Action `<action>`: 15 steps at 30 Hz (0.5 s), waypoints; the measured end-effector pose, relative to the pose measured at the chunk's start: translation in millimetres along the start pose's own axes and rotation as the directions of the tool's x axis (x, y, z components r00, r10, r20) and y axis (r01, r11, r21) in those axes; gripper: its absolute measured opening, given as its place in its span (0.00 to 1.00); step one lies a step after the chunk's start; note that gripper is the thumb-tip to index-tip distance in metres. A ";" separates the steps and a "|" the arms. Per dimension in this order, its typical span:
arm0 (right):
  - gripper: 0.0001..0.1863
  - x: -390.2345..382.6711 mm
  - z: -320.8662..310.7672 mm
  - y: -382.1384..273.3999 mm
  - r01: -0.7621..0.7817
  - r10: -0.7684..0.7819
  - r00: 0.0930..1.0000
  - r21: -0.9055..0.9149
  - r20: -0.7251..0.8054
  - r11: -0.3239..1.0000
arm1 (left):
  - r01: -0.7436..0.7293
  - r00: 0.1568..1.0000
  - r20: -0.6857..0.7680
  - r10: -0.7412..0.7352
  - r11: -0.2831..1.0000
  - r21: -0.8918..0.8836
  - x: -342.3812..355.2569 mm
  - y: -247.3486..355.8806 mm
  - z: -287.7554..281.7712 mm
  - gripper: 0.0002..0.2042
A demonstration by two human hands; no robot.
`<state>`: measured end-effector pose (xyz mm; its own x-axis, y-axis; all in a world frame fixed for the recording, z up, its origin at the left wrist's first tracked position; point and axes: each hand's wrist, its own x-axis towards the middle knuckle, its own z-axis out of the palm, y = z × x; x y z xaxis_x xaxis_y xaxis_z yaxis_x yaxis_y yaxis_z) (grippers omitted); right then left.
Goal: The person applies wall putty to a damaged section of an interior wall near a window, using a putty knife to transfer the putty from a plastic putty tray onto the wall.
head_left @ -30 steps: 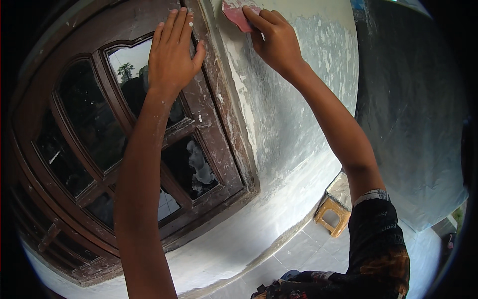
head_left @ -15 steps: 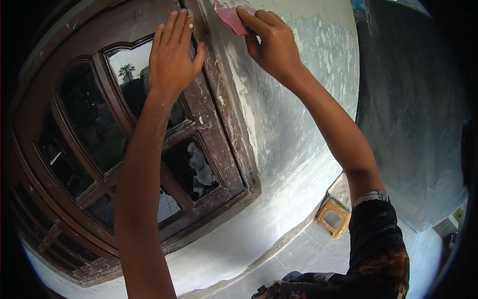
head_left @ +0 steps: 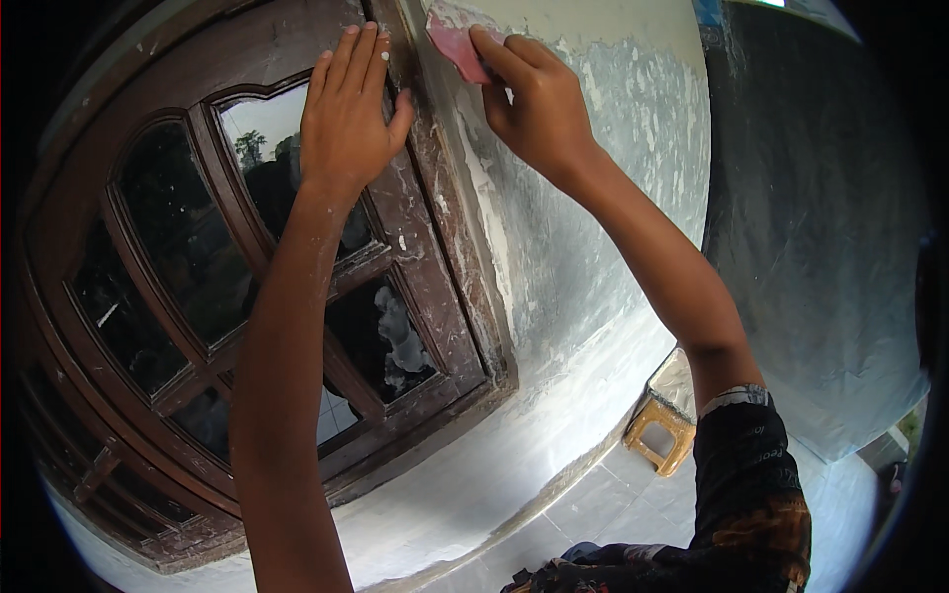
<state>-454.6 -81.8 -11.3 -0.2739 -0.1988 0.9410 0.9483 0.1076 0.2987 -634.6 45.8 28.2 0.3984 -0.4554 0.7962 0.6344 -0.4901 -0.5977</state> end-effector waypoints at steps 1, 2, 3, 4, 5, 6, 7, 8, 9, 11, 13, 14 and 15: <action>0.27 8.9 5.9 10.9 -0.018 0.017 0.999 -0.032 -0.034 0.999 | -0.002 1.000 0.003 0.002 1.000 0.018 0.2 0.2 0.9 0.28; 0.27 9.6 8.8 17.3 -0.017 0.016 0.999 -0.036 -0.033 0.999 | -0.003 1.000 0.004 0.003 0.999 0.035 0.8 1.3 2.2 0.28; 0.26 5.3 15.6 23.1 -0.013 0.014 1.000 -0.068 0.012 0.998 | -0.004 1.000 0.003 0.004 0.999 0.036 0.9 1.1 2.8 0.28; 0.25 0.0 19.6 23.5 -0.010 0.016 0.998 -0.100 0.058 0.995 | -0.001 1.000 0.005 0.001 0.999 0.034 0.2 1.0 2.4 0.28; 0.25 -13.4 20.7 19.9 -0.011 0.017 0.998 -0.104 0.059 0.995 | 0.002 1.000 0.007 -0.002 1.000 0.031 0.0 1.5 2.6 0.28; 0.25 -31.4 21.6 2.3 -0.005 0.014 0.995 -0.087 0.100 0.996 | 0.001 1.000 0.016 -0.001 0.999 0.041 -3.5 -2.4 0.1 0.28; 0.24 -45.9 17.3 -15.6 0.002 0.008 0.990 -0.076 0.139 0.997 | -0.001 1.000 0.019 0.001 0.999 0.045 -4.3 -4.8 -2.2 0.28; 0.24 -59.2 9.0 -31.5 0.030 -0.025 0.981 -0.027 0.192 0.999 | -0.001 1.000 0.019 0.001 0.999 0.041 -5.0 -4.9 -2.4 0.28; 0.24 -68.8 -0.8 -43.9 0.058 -0.062 0.969 0.022 0.241 0.998 | -0.001 1.000 0.016 0.000 0.999 0.041 -4.7 -4.7 -2.9 0.28; 0.23 -51.9 -14.0 -50.1 0.034 -0.058 0.961 0.092 0.269 0.995 | -0.011 0.999 0.034 0.009 0.998 0.058 -5.6 -7.1 -3.1 0.28; 0.22 -21.9 -13.0 -28.3 -0.028 0.024 0.996 0.042 0.089 0.999 | -0.004 1.000 0.020 0.003 0.999 0.036 -2.4 -3.2 -1.6 0.28; 0.18 -6.5 -11.0 -10.8 -0.061 0.060 0.997 0.017 0.043 0.998 | 0.006 1.000 0.011 -0.006 1.000 0.016 -1.0 0.0 -1.0 0.28; 0.13 5.8 -6.7 3.4 -0.102 0.103 0.994 -0.028 0.043 0.994 | 0.005 1.000 0.012 -0.005 1.000 0.013 -0.9 0.4 -1.0 0.28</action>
<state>-451.9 -89.1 -5.9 -0.1809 -0.1448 0.9728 0.9754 0.1003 0.1963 -635.3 45.3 27.1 0.4032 -0.4438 0.8003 0.6452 -0.4824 -0.5925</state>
